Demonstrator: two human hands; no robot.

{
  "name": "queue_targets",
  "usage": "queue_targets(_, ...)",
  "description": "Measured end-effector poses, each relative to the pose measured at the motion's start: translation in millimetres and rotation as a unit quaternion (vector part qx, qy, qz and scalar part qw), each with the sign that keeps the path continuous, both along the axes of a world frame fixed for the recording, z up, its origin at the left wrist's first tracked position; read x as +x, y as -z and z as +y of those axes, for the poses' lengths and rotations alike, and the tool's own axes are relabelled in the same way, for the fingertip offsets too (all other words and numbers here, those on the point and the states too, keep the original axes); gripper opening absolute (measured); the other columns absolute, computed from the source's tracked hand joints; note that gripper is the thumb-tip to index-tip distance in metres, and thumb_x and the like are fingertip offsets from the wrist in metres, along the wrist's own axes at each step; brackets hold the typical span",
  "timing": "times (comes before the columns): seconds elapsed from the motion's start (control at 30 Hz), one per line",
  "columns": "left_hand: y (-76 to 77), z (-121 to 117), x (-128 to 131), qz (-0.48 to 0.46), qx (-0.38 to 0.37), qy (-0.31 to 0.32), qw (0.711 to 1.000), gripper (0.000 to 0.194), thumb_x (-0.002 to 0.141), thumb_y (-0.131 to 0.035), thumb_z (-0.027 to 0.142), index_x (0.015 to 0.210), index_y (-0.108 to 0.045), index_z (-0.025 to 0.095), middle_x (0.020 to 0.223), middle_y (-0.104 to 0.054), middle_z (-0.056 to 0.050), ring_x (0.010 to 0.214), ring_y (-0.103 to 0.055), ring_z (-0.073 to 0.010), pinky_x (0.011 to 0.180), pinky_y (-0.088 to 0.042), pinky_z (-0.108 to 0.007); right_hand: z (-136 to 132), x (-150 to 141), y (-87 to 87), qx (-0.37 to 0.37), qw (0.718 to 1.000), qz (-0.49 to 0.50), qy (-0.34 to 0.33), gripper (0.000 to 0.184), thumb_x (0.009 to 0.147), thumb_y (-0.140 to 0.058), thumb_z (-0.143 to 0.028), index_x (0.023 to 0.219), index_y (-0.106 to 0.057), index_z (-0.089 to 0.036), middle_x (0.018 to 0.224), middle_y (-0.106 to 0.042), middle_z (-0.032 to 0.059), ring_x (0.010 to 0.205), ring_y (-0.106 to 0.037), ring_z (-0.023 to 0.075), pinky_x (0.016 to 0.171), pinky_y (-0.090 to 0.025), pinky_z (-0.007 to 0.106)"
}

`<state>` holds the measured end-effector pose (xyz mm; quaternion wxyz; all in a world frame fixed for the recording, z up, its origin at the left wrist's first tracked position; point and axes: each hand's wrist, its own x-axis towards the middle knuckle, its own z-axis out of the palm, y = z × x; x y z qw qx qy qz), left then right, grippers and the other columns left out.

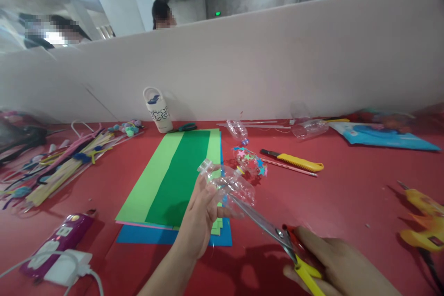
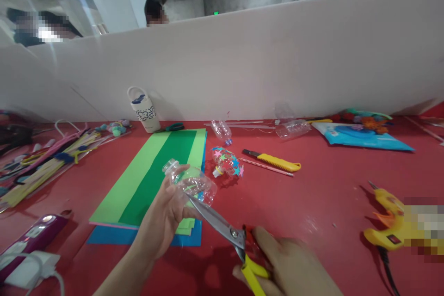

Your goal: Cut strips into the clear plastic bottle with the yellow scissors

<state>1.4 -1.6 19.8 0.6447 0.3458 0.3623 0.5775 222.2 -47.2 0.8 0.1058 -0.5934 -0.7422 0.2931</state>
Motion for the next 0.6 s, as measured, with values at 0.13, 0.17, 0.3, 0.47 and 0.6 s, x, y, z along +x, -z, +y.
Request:
queue_targets(0.13,3.4,1,0,-0.004,-0.004,-0.001,1.0,0.063,0.082,-0.063,0.041,0.14,-0.043,0.026,0.113,-0.067,-0.01,0.103,-0.064,-0.0272,0.073,-0.061,-0.038,2,-1,0.4,-0.002,1.0,-0.014,0.005,0.026,0.075,-0.055,-0.049,0.069,-0.046,-0.026,0.057,-0.066,0.0034,0.047,-0.054,0.02,0.045,-0.033,0.025)
queue_targets(0.17,5.2,1,0,-0.002,-0.005,-0.003,1.0,0.064,0.081,-0.065,0.041,0.14,-0.043,0.026,0.112,-0.067,-0.01,0.101,-0.065,-0.0264,0.073,-0.061,-0.038,2,-2,0.1,0.002,1.0,-0.016,0.007,0.024,0.074,-0.056,-0.048,0.07,-0.047,-0.026,0.057,-0.066,0.0033,0.047,-0.055,0.0201,0.045,-0.033,0.024)
queue_targets(0.3,12.9,1,1,0.007,-0.018,-0.007,1.0,0.066,0.077,-0.07,0.041,0.138,-0.048,0.025,0.102,-0.068,-0.007,0.086,-0.065,-0.0215,0.072,-0.061,-0.037,2,-3,-3.4,0.01,1.0,-0.008,0.006,0.018,0.076,-0.052,-0.042,0.072,-0.049,-0.025,0.058,-0.067,0.0032,0.046,-0.055,0.0196,0.045,-0.032,0.024)
queue_targets(0.47,16.4,0,0,0.016,-0.023,-0.008,1.0,0.065,0.077,-0.07,0.042,0.137,-0.05,0.026,0.092,-0.068,-0.005,0.078,-0.063,-0.0189,0.073,-0.06,-0.038,1,-3,-6.4,0.016,1.0,0.001,0.002,0.019,0.078,-0.052,-0.044,0.072,-0.049,-0.026,0.054,-0.064,0.002,0.043,-0.054,0.0193,0.044,-0.032,0.024)
queue_targets(0.6,15.3,0,1,0.013,-0.032,-0.012,0.999,0.065,0.076,-0.071,0.041,0.137,-0.051,0.027,0.085,-0.068,-0.003,0.075,-0.063,-0.0195,0.072,-0.06,-0.037,1,-1,-2.0,0.031,0.999,0.007,-0.003,0.019,0.079,-0.053,-0.043,0.071,-0.051,-0.026,0.055,-0.066,0.0015,0.045,-0.059,0.0203,0.045,-0.035,0.024)
